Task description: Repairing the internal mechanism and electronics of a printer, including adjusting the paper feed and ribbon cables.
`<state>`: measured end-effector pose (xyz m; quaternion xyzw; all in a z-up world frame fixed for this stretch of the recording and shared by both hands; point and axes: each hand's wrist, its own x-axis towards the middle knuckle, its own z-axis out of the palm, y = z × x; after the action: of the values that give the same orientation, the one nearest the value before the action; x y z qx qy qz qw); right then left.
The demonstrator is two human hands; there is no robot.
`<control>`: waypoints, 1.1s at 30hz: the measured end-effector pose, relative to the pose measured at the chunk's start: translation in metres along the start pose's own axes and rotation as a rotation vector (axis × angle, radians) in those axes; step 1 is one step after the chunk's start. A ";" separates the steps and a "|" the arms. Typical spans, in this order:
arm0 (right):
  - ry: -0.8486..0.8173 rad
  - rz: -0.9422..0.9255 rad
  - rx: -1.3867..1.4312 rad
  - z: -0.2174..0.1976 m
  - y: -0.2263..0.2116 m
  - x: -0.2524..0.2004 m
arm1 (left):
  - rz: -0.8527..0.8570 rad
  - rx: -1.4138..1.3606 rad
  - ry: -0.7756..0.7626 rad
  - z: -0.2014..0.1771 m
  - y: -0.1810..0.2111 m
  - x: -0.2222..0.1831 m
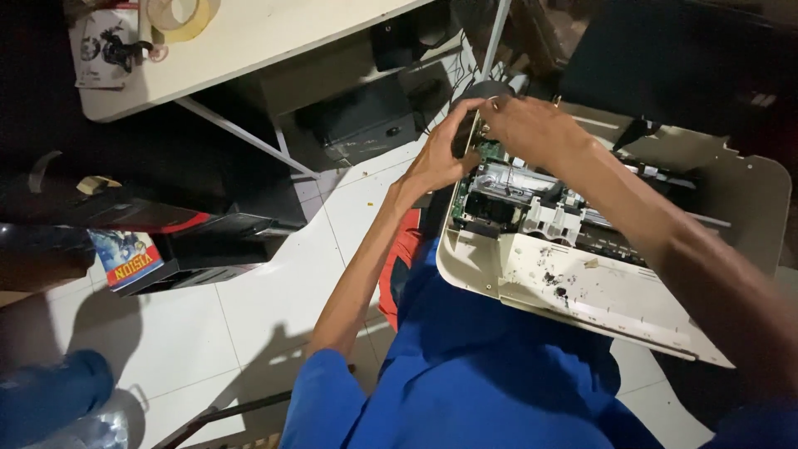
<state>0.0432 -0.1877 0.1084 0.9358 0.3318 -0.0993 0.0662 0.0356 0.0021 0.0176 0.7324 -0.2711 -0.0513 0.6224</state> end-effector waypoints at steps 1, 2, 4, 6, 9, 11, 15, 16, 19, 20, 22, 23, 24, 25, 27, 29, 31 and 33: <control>0.016 -0.015 0.061 -0.008 0.000 -0.003 | -0.008 0.022 -0.021 -0.001 -0.001 0.001; 0.016 -0.011 0.064 -0.010 0.001 -0.001 | -0.009 0.021 -0.026 -0.001 0.000 0.001; -0.075 0.010 0.090 -0.015 0.002 0.003 | -0.104 0.142 -0.101 -0.002 0.003 0.003; -0.094 0.024 0.129 -0.022 -0.001 0.001 | -0.152 0.155 -0.107 -0.004 0.029 0.009; -0.094 -0.021 0.067 -0.009 0.001 0.000 | -0.137 0.228 -0.097 -0.004 0.032 0.016; -0.076 -0.076 -0.033 0.004 0.006 -0.001 | -0.073 0.284 -0.085 -0.001 0.023 0.022; 0.176 -0.116 0.142 0.031 0.015 0.002 | 0.043 0.337 -0.026 0.002 0.011 0.031; 0.255 -0.121 0.114 0.039 0.016 0.004 | 0.079 0.327 0.005 0.003 0.008 0.032; 0.302 -0.119 0.029 0.037 0.013 0.002 | 0.046 0.364 0.046 0.004 0.010 0.032; 0.301 -0.120 0.032 0.029 0.009 -0.003 | 0.042 0.364 0.045 0.005 0.014 0.030; 0.483 0.016 0.725 0.013 0.003 -0.013 | -0.015 0.302 0.048 0.004 0.024 0.029; 0.485 0.014 0.727 0.019 0.004 -0.013 | -0.015 0.305 0.048 0.004 0.020 0.029; 0.600 0.005 0.666 0.024 0.004 -0.013 | 0.030 0.325 0.049 0.004 0.016 0.030; 0.717 -0.004 0.599 0.028 0.007 -0.012 | 0.079 0.345 0.051 0.004 0.013 0.033; 0.786 0.024 0.622 0.033 0.007 -0.009 | 0.079 0.331 0.045 0.003 0.013 0.034; 0.853 0.054 0.647 0.031 0.005 -0.011 | 0.076 0.314 0.038 0.002 0.010 0.034; 0.848 -0.012 0.628 0.021 -0.001 -0.015 | 0.021 0.272 0.005 -0.001 0.006 0.035; 0.870 -0.031 0.733 0.031 -0.005 -0.012 | 0.094 0.228 0.067 0.005 -0.001 0.037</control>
<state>0.0265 -0.1970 0.0812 0.8474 0.2859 0.1854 -0.4072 0.0650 -0.0191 0.0247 0.7861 -0.2882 0.0337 0.5458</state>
